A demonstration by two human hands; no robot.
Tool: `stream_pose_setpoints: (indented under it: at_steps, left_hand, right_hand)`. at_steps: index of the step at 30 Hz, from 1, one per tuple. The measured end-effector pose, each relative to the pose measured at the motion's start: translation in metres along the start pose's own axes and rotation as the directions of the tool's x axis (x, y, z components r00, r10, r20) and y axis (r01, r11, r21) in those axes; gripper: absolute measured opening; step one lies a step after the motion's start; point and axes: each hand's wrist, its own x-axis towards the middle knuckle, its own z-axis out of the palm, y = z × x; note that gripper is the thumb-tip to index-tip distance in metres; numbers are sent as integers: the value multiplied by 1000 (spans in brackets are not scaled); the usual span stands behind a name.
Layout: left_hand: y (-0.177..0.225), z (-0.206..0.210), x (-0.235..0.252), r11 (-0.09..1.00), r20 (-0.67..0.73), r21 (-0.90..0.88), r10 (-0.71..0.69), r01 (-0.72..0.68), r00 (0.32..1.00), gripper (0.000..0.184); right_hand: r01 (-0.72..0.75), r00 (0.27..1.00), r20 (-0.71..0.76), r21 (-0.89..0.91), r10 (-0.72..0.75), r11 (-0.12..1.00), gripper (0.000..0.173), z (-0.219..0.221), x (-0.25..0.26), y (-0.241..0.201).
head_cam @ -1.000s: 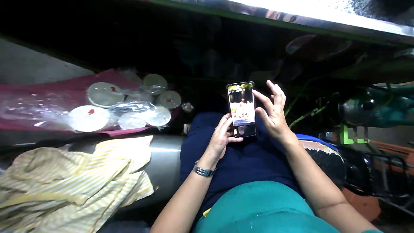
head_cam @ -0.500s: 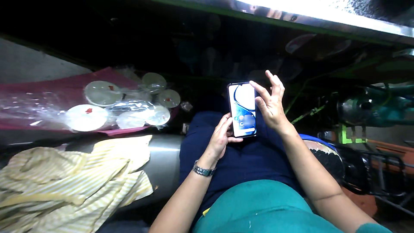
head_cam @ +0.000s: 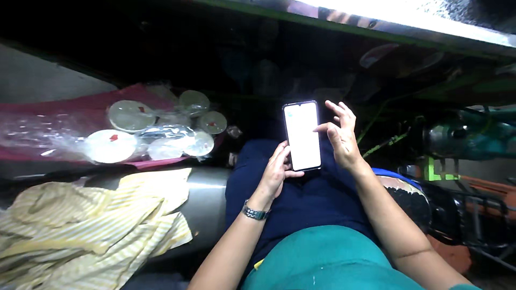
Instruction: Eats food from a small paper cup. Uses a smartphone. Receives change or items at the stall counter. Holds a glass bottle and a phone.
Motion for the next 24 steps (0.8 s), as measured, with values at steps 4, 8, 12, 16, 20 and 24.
stream_pose_setpoints:
  at_steps: [4,8,12,16,20,24]
  left_hand:
    - [0,0,0,1000,-1,12,-2,2,1000,41]
    - [0,1,1,1000,-2,16,-7,7,1000,42]
    - [1,-2,-1,1000,6,17,3,-3,1000,42]
    - [2,-1,-1,1000,9,10,-13,13,1000,42]
    - [1,1,-3,1000,18,-12,0,0,1000,44]
    - [6,2,-6,999,19,-9,37,-37,999,44]
  right_hand:
    - [82,996,-33,-75,-85,994,59,10,2,2]
    - [142,989,-12,-151,-145,978,56,17,8,-1]
    - [146,989,-12,-158,-149,977,55,24,15,-1]
    - [139,990,-6,-149,-142,979,50,27,18,2]
    - [145,988,-24,-136,-149,980,44,27,18,10]
    - [198,978,-46,-136,-206,971,50,30,25,10]
